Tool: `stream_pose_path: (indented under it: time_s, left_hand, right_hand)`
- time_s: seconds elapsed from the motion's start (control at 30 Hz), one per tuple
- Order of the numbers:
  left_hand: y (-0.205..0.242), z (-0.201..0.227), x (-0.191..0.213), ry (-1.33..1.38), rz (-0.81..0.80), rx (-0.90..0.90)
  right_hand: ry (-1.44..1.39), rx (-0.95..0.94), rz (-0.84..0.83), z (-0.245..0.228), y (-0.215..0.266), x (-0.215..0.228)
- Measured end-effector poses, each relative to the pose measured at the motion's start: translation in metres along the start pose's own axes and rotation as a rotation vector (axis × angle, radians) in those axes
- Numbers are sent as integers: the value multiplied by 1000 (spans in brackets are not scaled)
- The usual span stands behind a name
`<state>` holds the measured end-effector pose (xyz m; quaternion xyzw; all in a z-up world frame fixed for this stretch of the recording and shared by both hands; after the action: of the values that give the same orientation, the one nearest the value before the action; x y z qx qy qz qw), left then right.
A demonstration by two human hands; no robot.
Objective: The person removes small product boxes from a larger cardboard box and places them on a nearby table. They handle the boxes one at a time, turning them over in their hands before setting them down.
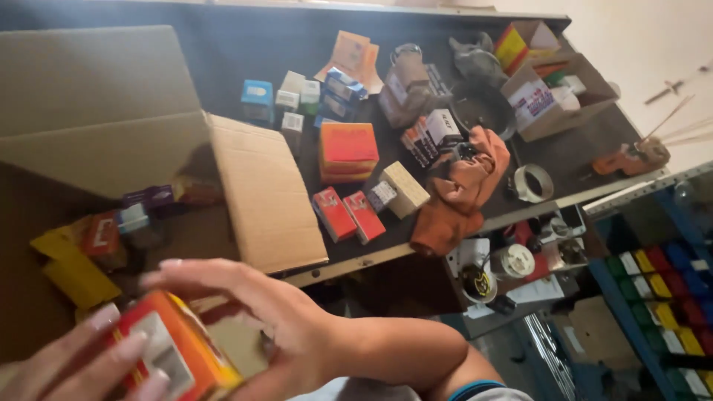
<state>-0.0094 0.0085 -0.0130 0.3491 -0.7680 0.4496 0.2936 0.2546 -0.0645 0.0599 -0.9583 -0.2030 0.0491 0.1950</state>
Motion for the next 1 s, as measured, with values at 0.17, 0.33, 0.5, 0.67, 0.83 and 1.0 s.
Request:
stream_pose_path:
  time_s: [0.17, 0.33, 0.5, 0.67, 0.83, 1.0]
  left_hand:
    - [-64, 6, -13, -31, 283, 598]
    - [-62, -13, 2, -43, 138, 822]
    - [-55, -4, 11, -68, 64, 1056]
    - [-43, 7, -4, -400, -103, 924]
    - [-49, 3, 1, -359, -66, 911]
    - [-50, 8, 2, -306, -20, 910]
  right_hand:
    - [320, 218, 22, 6, 30, 30]
    - [385, 243, 440, 25, 74, 117]
    - [1174, -280, 339, 52, 77, 186]
    - [1300, -310, -141, 92, 45, 195]
    - [1323, -408, -241, 102, 38, 209]
    - [1264, -228, -273, 61, 25, 182]
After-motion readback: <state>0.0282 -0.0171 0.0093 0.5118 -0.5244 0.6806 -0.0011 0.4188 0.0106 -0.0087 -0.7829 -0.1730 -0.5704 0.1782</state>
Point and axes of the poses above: each hand's wrist, its own y-axis away from the middle knuckle, its own x-axis out of the back of the hand, z = x × y, the point moved 2 cm from there along -y, towards the middle knuckle, and after that the axes turned 3 degrees about x, right-handed, at the moved point
